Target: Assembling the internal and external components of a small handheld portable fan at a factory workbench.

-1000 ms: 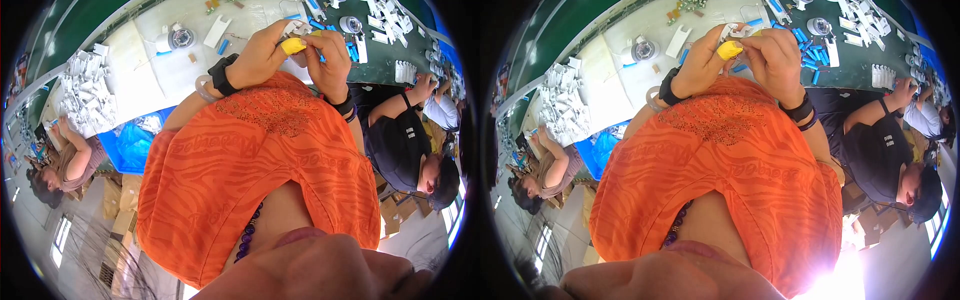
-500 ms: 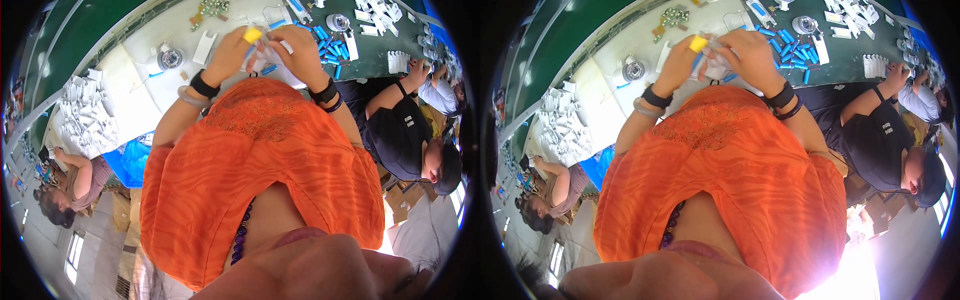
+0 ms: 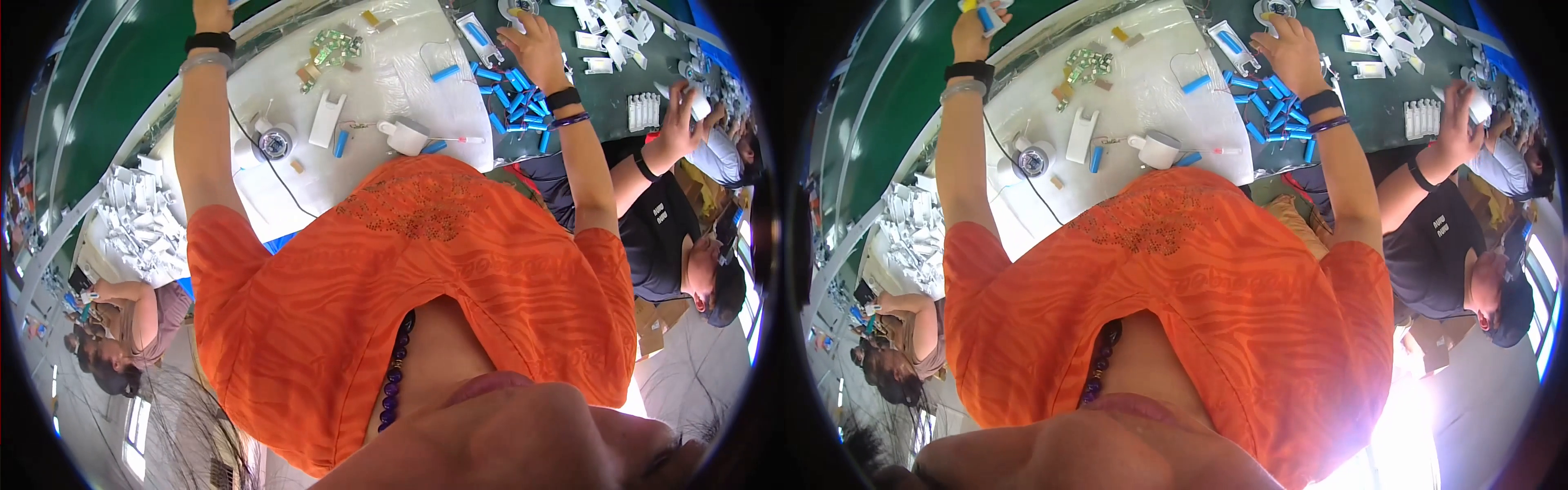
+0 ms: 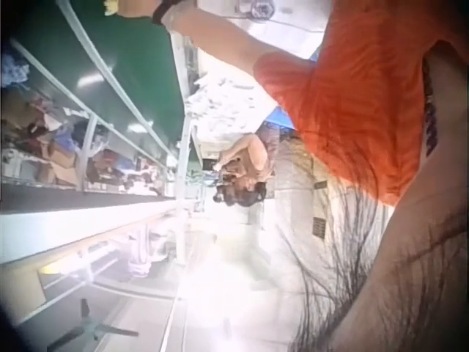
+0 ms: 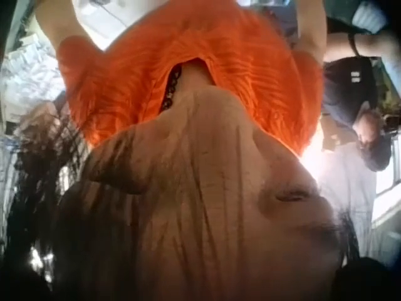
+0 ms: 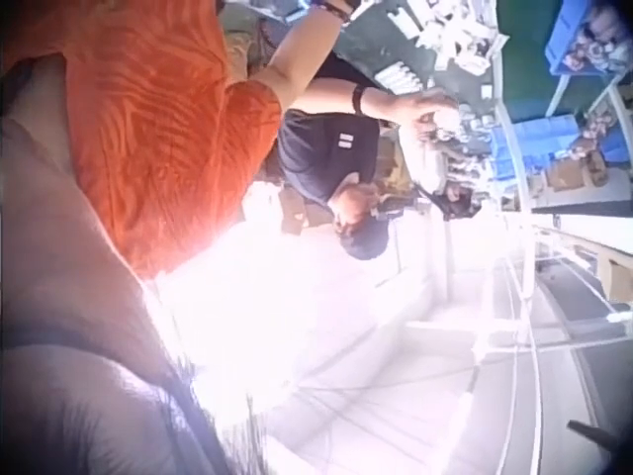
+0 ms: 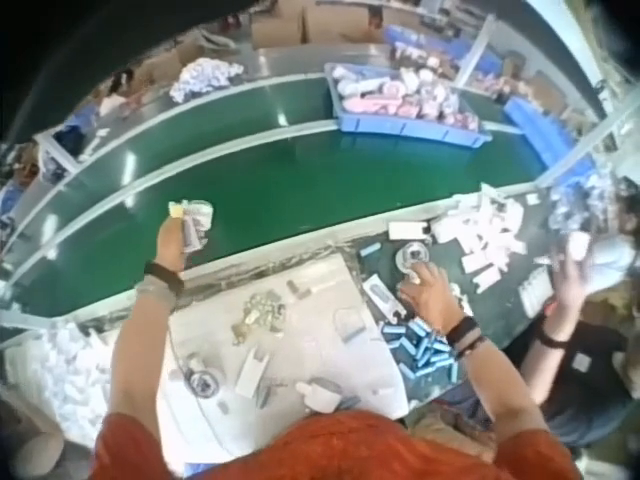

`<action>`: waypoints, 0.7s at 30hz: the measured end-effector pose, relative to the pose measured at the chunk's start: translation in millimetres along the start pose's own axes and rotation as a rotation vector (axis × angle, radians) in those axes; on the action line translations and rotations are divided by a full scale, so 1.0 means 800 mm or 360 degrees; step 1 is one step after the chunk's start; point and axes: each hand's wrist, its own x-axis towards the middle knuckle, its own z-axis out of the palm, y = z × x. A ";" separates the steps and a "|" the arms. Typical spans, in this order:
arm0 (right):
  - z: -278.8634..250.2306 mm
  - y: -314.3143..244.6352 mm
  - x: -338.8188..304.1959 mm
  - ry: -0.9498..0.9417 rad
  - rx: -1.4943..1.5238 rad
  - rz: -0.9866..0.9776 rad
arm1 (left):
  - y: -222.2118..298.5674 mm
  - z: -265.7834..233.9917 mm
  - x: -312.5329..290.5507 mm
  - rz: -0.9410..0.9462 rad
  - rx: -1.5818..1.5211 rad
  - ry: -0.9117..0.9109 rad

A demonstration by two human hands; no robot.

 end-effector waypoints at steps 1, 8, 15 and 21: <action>0.000 0.006 0.004 -0.0010 0.0017 -0.0066 | -0.003 -0.015 0.018 0.0158 0.0524 0.0051; -0.030 0.017 0.019 0.0146 0.0372 0.0150 | 0.024 0.044 -0.026 0.1000 0.1364 0.0758; -0.096 -0.090 0.024 0.0052 0.1489 0.0719 | 0.114 0.173 -0.277 0.1157 0.0491 -0.0942; -0.147 -0.168 0.012 -0.0062 0.2507 0.0566 | 0.146 0.183 -0.335 0.0789 -0.0214 -0.1107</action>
